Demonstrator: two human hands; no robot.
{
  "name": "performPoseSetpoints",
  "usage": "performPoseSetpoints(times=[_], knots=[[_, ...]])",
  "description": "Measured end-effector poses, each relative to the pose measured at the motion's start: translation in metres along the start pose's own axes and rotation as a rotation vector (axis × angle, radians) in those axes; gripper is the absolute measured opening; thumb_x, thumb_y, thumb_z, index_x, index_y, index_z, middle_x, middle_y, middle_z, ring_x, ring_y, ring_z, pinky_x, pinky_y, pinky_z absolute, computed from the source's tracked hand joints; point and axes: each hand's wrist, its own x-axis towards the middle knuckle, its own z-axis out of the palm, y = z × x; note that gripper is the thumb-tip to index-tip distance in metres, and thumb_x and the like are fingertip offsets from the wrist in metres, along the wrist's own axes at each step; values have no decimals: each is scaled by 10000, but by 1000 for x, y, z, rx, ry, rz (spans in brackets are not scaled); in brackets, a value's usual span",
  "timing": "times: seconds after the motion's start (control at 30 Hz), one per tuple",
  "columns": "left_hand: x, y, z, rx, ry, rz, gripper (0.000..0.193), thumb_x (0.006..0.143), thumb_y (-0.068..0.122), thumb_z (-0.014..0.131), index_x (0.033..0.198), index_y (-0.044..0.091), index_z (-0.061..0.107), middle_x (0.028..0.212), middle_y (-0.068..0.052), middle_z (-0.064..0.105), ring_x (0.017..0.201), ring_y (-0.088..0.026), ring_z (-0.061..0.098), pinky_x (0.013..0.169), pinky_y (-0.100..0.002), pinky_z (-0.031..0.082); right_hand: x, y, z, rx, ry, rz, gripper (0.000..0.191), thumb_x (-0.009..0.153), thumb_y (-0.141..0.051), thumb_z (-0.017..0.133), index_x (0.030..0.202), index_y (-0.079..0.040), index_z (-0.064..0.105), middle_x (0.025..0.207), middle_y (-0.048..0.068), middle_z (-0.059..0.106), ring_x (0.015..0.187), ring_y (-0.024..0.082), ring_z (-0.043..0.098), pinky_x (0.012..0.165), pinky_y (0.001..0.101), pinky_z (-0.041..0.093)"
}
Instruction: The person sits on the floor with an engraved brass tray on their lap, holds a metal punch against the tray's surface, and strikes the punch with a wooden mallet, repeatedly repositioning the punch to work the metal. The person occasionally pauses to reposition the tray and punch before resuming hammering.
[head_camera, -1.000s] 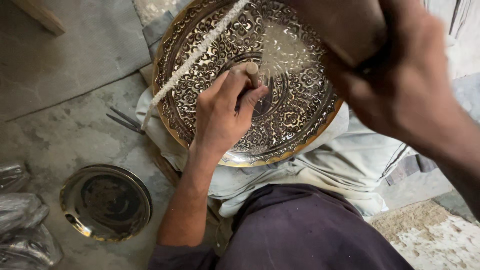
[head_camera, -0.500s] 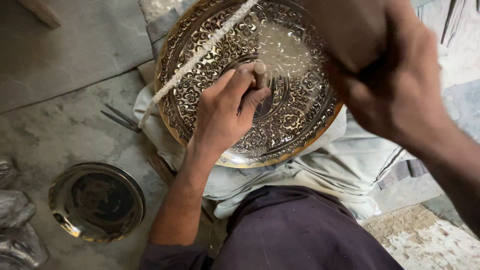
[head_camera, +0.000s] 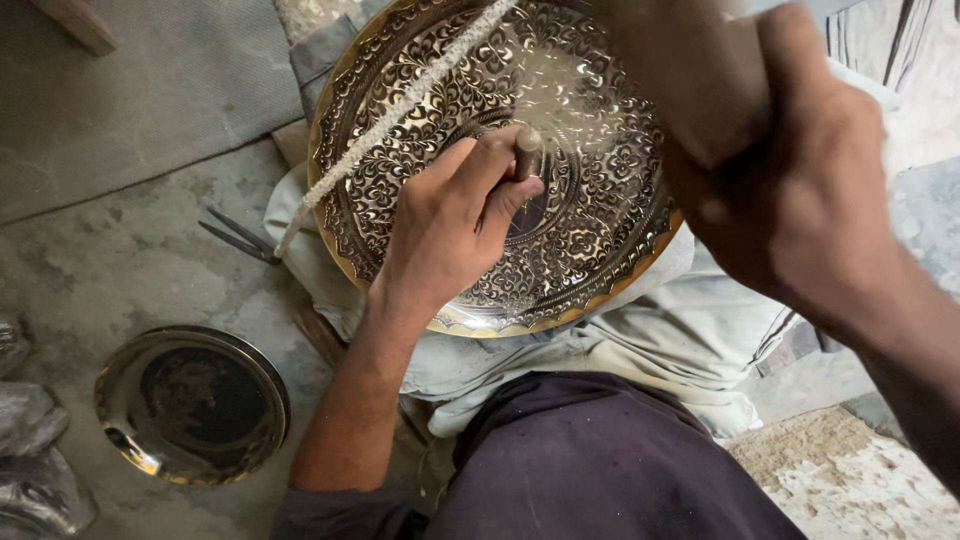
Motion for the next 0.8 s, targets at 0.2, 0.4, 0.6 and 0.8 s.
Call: performPoseSetpoints(times=[0.2,0.4,0.6,0.8], knots=[[3,1,-1,10,-12,1,277,1085,248,689,1291,116,558,939,-59,643,781,-197,688,658,-351,537,-9,2,-2,-164,28,-62,290,976,-55,745,1203,1,574,1036,194,688,937,353,699,776,427,533],[5,0,-4,-17,-29,25,274,1089,252,681,1292,115,558,935,-63,626,766,-207,673,649,-363,528,-10,-11,-9,-234,-29,17,381,919,-45,736,1262,11,580,1037,223,702,896,381,708,731,473,544],[5,2,-7,17,-68,17,295,1092,247,685,1317,115,546,902,-78,593,726,-236,625,640,-396,489,-14,-21,-13,-296,-61,44,367,885,-15,746,1207,44,580,943,255,696,801,420,692,672,485,537],[7,1,-10,36,-93,41,264,1109,243,698,1302,152,543,925,-80,582,739,-233,620,662,-390,489,-22,-22,-16,-300,-84,87,399,857,-11,756,1209,59,582,932,277,677,795,436,687,679,483,544]])
